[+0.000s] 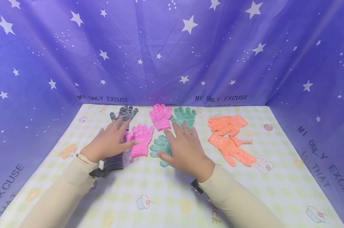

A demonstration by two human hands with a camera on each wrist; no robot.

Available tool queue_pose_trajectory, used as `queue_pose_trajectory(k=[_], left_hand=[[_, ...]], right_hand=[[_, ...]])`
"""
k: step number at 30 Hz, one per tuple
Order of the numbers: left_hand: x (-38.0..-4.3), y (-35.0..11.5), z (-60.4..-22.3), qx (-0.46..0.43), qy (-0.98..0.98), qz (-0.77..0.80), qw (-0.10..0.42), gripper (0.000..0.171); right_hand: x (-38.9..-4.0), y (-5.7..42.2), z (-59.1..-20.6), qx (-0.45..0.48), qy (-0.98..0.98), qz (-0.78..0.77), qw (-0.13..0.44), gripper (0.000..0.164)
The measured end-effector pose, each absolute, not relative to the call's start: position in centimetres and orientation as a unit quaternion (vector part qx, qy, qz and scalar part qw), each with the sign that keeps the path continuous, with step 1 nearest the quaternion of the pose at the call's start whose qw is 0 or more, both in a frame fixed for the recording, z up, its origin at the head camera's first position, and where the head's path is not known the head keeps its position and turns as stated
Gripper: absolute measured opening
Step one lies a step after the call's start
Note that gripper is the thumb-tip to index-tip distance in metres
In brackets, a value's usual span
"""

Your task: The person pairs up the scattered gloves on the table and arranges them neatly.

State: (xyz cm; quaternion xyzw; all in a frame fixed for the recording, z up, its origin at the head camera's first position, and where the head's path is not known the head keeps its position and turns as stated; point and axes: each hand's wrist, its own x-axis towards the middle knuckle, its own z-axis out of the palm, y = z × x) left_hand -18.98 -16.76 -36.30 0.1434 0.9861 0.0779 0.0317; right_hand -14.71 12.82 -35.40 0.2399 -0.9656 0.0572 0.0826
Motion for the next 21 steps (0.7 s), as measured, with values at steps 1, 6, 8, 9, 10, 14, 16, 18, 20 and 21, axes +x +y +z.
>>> queue_pose_trajectory(k=[1, 6, 8, 9, 10, 14, 16, 18, 20, 21], left_hand=[[-19.0, -16.9, -36.4, 0.144, 0.986, 0.078, 0.032, 0.100], [-19.1, -17.7, -37.0, 0.139, 0.987, 0.078, 0.035, 0.100], [-19.2, -18.0, -37.2, 0.136, 0.987, 0.077, 0.036, 0.099], [-19.2, -18.1, -37.3, 0.135, 0.987, 0.075, 0.036, 0.099], [-19.2, -18.2, -37.3, 0.136, 0.987, 0.075, 0.034, 0.098], [-19.2, -18.5, -37.4, 0.132, 0.988, 0.075, 0.035, 0.096], [-19.2, -18.7, -37.5, 0.132, 0.988, 0.076, 0.034, 0.095], [-19.1, -18.8, -37.6, 0.129, 0.988, 0.077, 0.034, 0.094], [-19.1, -19.0, -37.8, 0.127, 0.988, 0.077, 0.037, 0.094], [-19.1, -19.1, -37.8, 0.125, 0.988, 0.079, 0.039, 0.094]], right_hand=[[-14.7, 12.6, -35.4, 0.242, -0.965, 0.059, 0.082, 0.081], [-14.9, 11.8, -35.7, 0.255, -0.961, 0.056, 0.090, 0.081], [-14.9, 11.5, -35.8, 0.261, -0.959, 0.056, 0.093, 0.081], [-14.9, 11.4, -35.8, 0.264, -0.958, 0.057, 0.095, 0.081], [-14.9, 11.2, -35.9, 0.266, -0.957, 0.056, 0.096, 0.080], [-14.8, 10.6, -36.0, 0.275, -0.954, 0.064, 0.100, 0.078], [-14.8, 10.4, -36.1, 0.279, -0.952, 0.069, 0.101, 0.076], [-14.7, 10.1, -36.3, 0.281, -0.952, 0.074, 0.100, 0.075], [-14.7, 9.9, -36.5, 0.283, -0.951, 0.074, 0.098, 0.075], [-14.7, 9.8, -36.6, 0.284, -0.951, 0.075, 0.097, 0.074]])
